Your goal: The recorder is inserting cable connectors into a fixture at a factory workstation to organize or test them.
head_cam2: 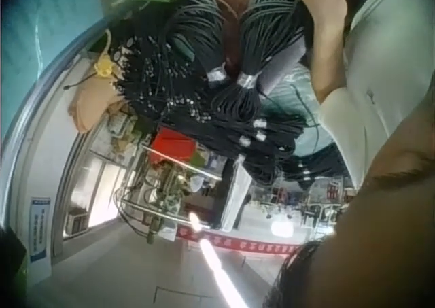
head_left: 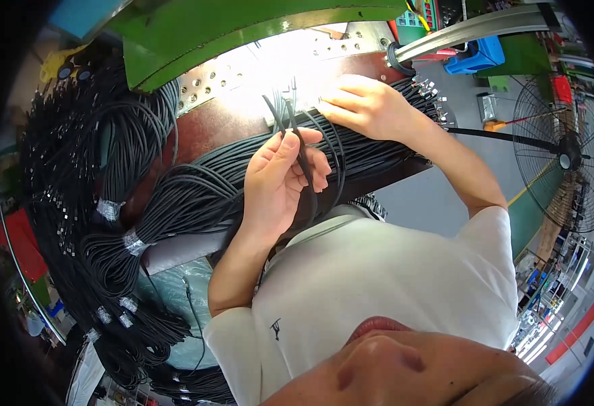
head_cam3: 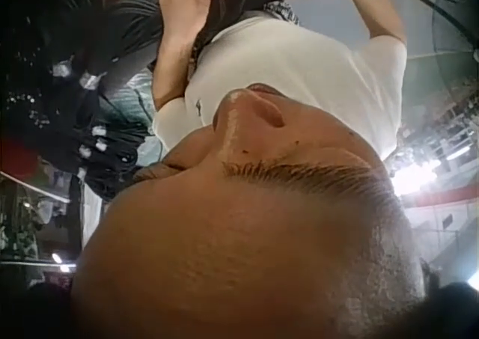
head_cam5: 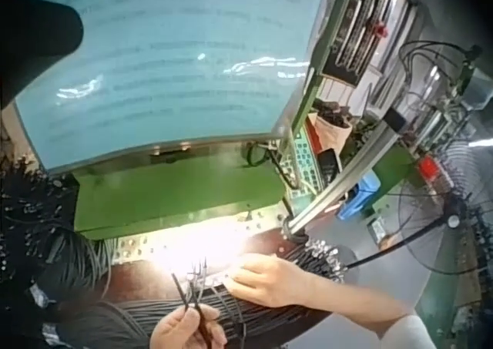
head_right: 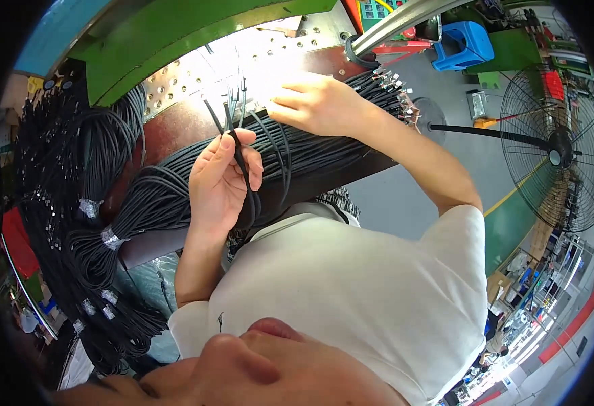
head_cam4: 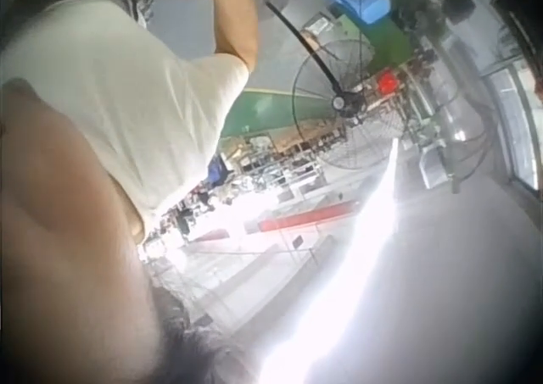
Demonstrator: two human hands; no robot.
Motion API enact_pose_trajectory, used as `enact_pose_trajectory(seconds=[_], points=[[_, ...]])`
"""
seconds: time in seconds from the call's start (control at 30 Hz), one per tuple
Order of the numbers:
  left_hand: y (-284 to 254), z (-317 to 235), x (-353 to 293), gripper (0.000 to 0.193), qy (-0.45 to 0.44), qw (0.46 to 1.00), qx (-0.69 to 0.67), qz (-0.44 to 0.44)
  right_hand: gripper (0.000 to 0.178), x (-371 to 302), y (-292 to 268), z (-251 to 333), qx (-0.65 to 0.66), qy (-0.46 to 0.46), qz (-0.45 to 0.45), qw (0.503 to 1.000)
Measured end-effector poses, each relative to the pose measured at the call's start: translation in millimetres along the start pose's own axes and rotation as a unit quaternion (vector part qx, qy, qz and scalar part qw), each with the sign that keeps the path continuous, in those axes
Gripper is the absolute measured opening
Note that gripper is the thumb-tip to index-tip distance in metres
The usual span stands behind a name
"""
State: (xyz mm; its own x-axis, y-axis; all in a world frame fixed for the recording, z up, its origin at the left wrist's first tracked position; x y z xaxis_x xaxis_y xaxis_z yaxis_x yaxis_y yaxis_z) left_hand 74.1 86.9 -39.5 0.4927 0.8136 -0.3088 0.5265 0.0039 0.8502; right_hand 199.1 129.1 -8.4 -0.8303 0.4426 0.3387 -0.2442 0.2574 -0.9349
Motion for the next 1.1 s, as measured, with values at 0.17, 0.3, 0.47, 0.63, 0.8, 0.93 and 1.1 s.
enact_pose_trajectory(seconds=[0.17,0.3,0.47,0.63,0.8,0.93,1.1], points=[[-6,9,5,0.029,-0.028,1.0,-0.005,-0.014,0.023,-4,-2,0,0.027,-0.061,0.029,0.997],[-10,12,6,0.029,-0.038,0.999,-0.012,-0.013,0.015,-12,-3,2,0.008,-0.087,0.075,0.993],[-9,13,8,0.029,-0.041,0.999,-0.004,-0.01,0.012,-16,-6,2,0.002,-0.11,0.084,0.99],[-4,11,9,0.029,-0.041,0.999,-0.011,0.004,0.025,-6,-13,-13,0.072,0.001,-0.061,0.996],[-3,17,12,0.029,-0.048,0.999,-0.012,-0.003,0.02,-6,18,-21,0.219,0.247,-0.088,0.94],[-8,18,9,0.03,-0.053,0.999,-0.011,0.002,0.022,2,8,-7,0.148,0.117,-0.037,0.981],[-4,18,11,0.029,-0.048,0.999,-0.014,0.008,0.023,3,8,-1,0.059,0.024,0.005,0.998]])
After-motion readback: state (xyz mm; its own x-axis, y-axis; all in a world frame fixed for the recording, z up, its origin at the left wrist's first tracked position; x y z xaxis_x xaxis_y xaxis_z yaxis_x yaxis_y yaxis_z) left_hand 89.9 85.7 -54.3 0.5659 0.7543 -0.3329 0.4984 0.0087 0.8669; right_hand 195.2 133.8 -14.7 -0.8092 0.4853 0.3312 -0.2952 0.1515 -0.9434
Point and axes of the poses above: each hand's wrist, its own x-axis towards the middle knuckle, its own y-axis out of the palm, z = x × y, the point moved 7 cm from there along x, towards the middle knuckle, and after that the axes turned 8 degrees about -x, right-handed, at the moved point
